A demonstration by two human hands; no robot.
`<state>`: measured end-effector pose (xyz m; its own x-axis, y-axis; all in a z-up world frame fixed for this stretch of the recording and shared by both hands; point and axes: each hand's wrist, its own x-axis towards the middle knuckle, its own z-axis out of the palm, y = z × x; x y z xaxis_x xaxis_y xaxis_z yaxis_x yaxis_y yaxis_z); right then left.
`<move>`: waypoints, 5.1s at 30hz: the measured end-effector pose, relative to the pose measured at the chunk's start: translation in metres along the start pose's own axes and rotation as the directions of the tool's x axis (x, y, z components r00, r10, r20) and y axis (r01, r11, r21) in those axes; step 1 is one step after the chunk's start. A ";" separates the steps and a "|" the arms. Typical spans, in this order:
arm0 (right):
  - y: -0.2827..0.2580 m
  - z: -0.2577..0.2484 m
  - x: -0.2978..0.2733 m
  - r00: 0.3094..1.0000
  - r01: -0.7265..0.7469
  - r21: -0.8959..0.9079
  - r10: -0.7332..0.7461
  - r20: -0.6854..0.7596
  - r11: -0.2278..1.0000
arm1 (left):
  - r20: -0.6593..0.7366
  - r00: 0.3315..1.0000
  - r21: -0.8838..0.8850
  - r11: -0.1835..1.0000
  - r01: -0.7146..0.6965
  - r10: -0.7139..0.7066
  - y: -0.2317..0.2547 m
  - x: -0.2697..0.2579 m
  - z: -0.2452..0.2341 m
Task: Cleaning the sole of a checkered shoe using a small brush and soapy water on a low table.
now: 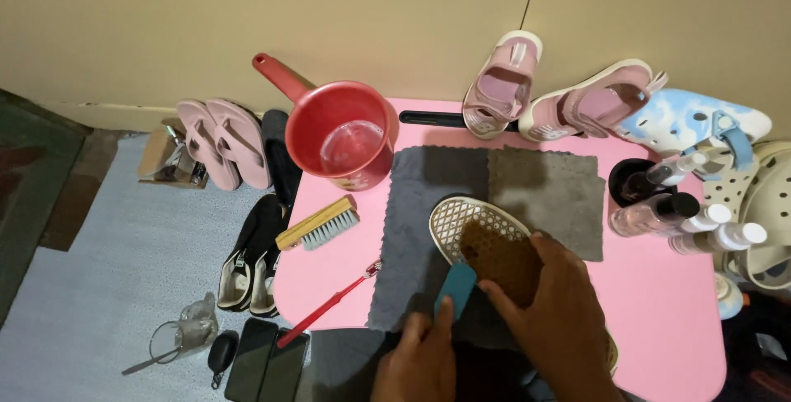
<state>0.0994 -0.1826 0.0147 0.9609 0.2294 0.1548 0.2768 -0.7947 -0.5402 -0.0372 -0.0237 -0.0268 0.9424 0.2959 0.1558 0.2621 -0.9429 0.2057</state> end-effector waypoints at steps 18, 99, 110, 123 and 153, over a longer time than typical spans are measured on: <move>-0.009 -0.012 -0.002 0.942 0.290 -0.079 -0.299 -0.152 0.954 | 0.552 0.834 -0.328 0.914 0.241 -0.022 -0.002 0.022 -0.037; 0.004 -0.003 -0.006 0.998 0.058 0.028 -0.058 -0.014 0.998 | 0.343 0.912 -0.429 0.901 -0.062 0.226 0.000 0.076 -0.050; -0.026 -0.027 0.011 0.970 -0.201 0.048 0.192 0.152 0.978 | 0.127 0.975 -0.262 0.942 0.211 -0.183 -0.072 0.161 -0.226; 0.005 -0.003 0.016 0.970 -0.146 -0.067 0.156 0.185 0.987 | 0.468 0.868 0.348 0.937 -0.008 -0.166 -0.087 0.287 -0.165; -0.014 -0.018 -0.001 0.992 -0.087 0.027 0.084 0.094 0.996 | 0.064 0.996 -0.003 0.998 0.063 -0.062 -0.112 0.179 -0.200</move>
<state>0.0950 -0.1823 0.0372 0.9764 0.2139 0.0306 0.1924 -0.7960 -0.5739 0.0608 0.1652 0.1710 0.9356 0.3436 0.0807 0.3198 -0.9220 0.2183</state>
